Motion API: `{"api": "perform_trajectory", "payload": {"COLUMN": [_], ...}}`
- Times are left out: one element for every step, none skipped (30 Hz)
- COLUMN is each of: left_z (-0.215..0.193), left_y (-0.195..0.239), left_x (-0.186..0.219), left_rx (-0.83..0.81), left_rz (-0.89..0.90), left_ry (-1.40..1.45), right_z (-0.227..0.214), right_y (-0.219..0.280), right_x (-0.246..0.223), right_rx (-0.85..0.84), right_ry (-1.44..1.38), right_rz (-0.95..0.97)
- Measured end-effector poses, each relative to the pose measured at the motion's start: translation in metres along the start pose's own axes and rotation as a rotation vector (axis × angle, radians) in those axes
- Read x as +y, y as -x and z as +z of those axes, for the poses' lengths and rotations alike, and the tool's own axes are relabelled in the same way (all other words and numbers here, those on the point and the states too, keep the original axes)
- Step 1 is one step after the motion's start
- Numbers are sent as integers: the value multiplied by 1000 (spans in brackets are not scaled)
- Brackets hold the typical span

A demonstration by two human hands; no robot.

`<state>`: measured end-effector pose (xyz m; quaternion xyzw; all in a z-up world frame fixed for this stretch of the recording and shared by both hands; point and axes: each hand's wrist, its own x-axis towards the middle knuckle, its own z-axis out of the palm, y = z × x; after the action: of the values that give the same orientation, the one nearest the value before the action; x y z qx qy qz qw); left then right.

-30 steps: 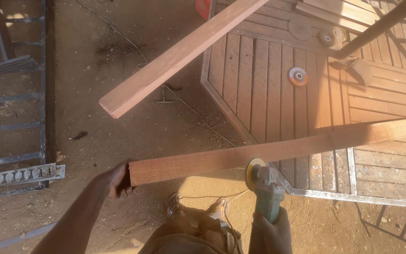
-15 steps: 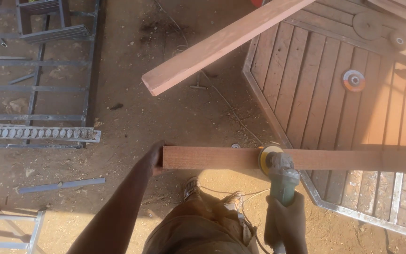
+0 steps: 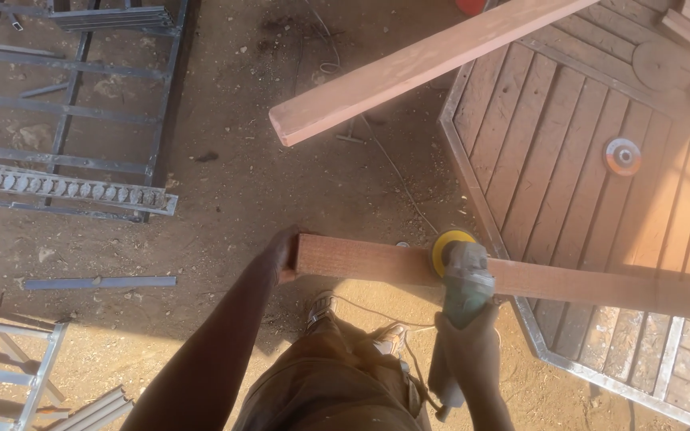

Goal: Sanding a curved wooden plank using an angle grinder with a sanding disc

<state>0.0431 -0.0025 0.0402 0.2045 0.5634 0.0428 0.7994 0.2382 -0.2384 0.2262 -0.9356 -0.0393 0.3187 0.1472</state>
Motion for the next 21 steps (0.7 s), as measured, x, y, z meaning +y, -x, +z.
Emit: {"api": "perform_trajectory", "payload": {"left_z": [-2,-5,-3,-2,0,0,1,4,5,7,9,4,0,-2,-2,-4,-6,-9,-12,-15,-15], "left_y": [-4,-7,-4,0,5,6,8,8,12,16,21,19,17,13,6,0,-5,-14,-23,-30,-13], "left_x": [-1,-3,-1,1,3,5,6,9,11,12,12,10,9,7,5,3,1,-3,-7,-13,-8], "left_rx": [9,22,29,17,4,10,65,116,117,42,-33,-33,-50,-71,-73,-98,-124,-120,-180,-240,-236], "left_rz": [-23,-51,-49,-47,-46,-43,-91,-136,-132,-89,-45,-46,-83,-119,-119,-121,-122,-116,-91,-72,-72], "left_ry": [15,31,39,9,-20,-15,3,20,25,-43,-110,-108,-43,25,29,89,150,155,154,147,149], "right_z": [6,13,24,35,46,53,61,67,70,73,76,74,73,71,68,65,62,58,53,48,56], "right_y": [10,20,21,22,24,29,34,37,42,47,52,54,56,57,55,54,53,56,60,65,63], "right_x": [-10,-19,-18,-17,-16,-20,-24,-28,-32,-36,-39,-40,-41,-42,-40,-38,-36,-40,-44,-45,-41], "right_rx": [-39,-82,-89,-91,-92,-97,-133,-165,-165,-174,-183,-185,-187,-186,-185,-163,-140,-143,-125,-108,-112], "right_ry": [52,106,111,154,196,199,214,227,229,275,321,322,322,325,329,294,260,261,258,253,253], "right_rz": [-50,-97,-104,-198,-293,-298,-366,-434,-440,-503,-565,-565,-543,-521,-522,-444,-366,-374,-322,-264,-265]}}
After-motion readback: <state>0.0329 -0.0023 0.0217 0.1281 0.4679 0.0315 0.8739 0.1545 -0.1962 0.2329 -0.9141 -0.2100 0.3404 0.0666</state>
